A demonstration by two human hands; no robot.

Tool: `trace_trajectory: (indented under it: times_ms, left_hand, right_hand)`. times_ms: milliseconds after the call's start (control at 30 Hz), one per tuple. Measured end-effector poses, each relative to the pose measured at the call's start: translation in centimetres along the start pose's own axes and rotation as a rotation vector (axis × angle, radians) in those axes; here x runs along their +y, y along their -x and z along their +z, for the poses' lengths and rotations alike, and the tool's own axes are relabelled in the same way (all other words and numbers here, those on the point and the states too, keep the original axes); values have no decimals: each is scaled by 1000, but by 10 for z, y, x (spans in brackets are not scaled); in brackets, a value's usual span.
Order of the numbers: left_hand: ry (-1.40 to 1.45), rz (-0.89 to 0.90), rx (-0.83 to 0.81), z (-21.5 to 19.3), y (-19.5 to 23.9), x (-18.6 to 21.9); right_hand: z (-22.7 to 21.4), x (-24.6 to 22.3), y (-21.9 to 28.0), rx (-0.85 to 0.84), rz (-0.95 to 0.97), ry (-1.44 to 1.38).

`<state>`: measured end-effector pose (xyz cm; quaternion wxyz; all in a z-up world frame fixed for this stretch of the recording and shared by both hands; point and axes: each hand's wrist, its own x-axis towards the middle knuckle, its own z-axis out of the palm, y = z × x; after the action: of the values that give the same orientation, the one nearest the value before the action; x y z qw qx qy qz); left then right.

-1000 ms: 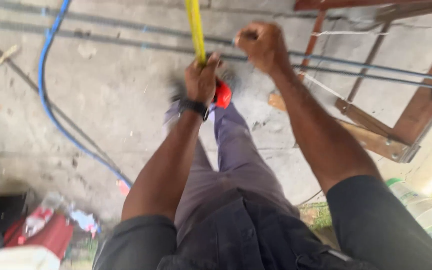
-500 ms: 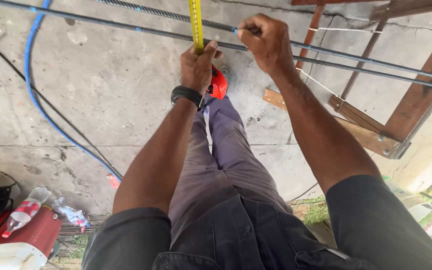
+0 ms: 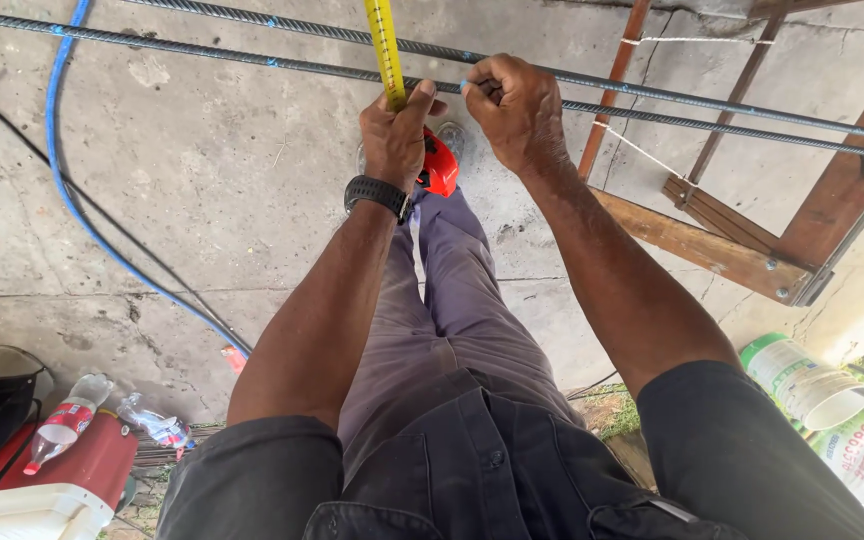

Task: Measuring and marking rebar rods using a tape measure and a marker

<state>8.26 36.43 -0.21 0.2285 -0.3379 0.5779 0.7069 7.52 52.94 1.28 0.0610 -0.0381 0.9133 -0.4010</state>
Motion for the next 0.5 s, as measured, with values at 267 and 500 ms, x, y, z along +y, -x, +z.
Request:
trace_trajectory:
  times_ms: [267,500]
  left_hand:
    - [63,-27,-8,-4,1,-2]
    - [26,-42,-1,0,5,12]
  right_hand:
    - [8,-6,10,115,-284,203]
    - [27,20,31,47,-388,264]
